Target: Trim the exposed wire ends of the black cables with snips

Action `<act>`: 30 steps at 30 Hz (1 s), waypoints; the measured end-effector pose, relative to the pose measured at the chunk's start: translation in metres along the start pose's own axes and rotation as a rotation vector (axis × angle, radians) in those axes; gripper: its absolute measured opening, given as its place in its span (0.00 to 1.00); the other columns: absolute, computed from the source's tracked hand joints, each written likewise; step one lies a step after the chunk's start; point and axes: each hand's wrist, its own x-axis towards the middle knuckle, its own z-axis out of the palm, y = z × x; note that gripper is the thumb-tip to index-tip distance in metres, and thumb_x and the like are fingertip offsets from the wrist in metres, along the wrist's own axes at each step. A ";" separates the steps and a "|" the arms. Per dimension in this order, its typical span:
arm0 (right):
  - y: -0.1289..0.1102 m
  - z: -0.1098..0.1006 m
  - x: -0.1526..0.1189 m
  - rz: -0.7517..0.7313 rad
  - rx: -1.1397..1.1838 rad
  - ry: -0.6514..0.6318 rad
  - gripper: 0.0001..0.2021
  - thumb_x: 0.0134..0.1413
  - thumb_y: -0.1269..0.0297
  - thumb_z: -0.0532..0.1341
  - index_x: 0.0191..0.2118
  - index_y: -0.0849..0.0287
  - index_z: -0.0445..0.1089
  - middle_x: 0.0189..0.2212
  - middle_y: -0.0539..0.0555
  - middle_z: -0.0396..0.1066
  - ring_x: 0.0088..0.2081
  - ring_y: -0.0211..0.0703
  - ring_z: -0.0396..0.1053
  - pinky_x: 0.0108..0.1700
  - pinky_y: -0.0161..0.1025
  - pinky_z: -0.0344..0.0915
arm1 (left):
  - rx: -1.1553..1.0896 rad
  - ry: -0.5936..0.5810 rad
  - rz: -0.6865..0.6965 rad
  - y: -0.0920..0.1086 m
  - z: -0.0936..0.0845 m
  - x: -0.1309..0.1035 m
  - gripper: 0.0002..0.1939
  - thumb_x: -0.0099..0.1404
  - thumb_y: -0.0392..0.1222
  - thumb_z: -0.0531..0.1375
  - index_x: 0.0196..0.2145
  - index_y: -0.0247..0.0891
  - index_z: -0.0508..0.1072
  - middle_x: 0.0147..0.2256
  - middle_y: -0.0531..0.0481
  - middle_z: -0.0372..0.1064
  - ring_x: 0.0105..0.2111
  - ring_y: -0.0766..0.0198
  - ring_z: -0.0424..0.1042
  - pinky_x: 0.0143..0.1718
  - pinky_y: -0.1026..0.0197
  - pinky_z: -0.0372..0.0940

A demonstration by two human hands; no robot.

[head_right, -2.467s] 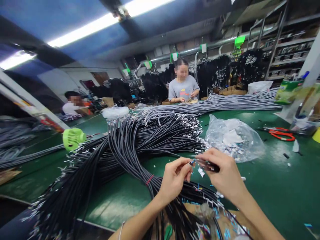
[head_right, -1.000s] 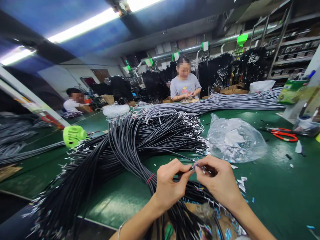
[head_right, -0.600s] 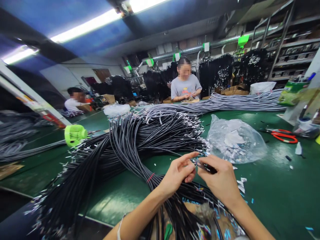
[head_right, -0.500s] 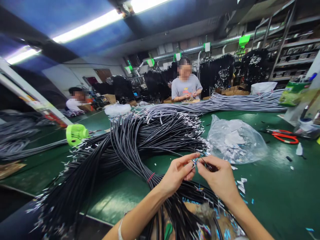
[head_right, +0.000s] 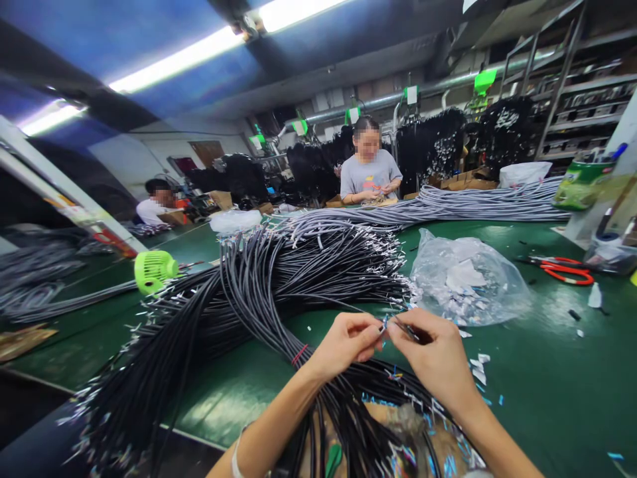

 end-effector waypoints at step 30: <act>0.004 0.011 -0.011 -0.210 -0.357 -0.078 0.16 0.58 0.54 0.55 0.46 0.54 0.73 0.42 0.55 0.74 0.44 0.46 0.70 0.45 0.40 0.67 | 0.884 0.413 0.928 0.013 -0.006 -0.022 0.05 0.60 0.28 0.58 0.28 0.34 0.69 0.23 0.51 0.62 0.25 0.67 0.59 0.25 0.65 0.57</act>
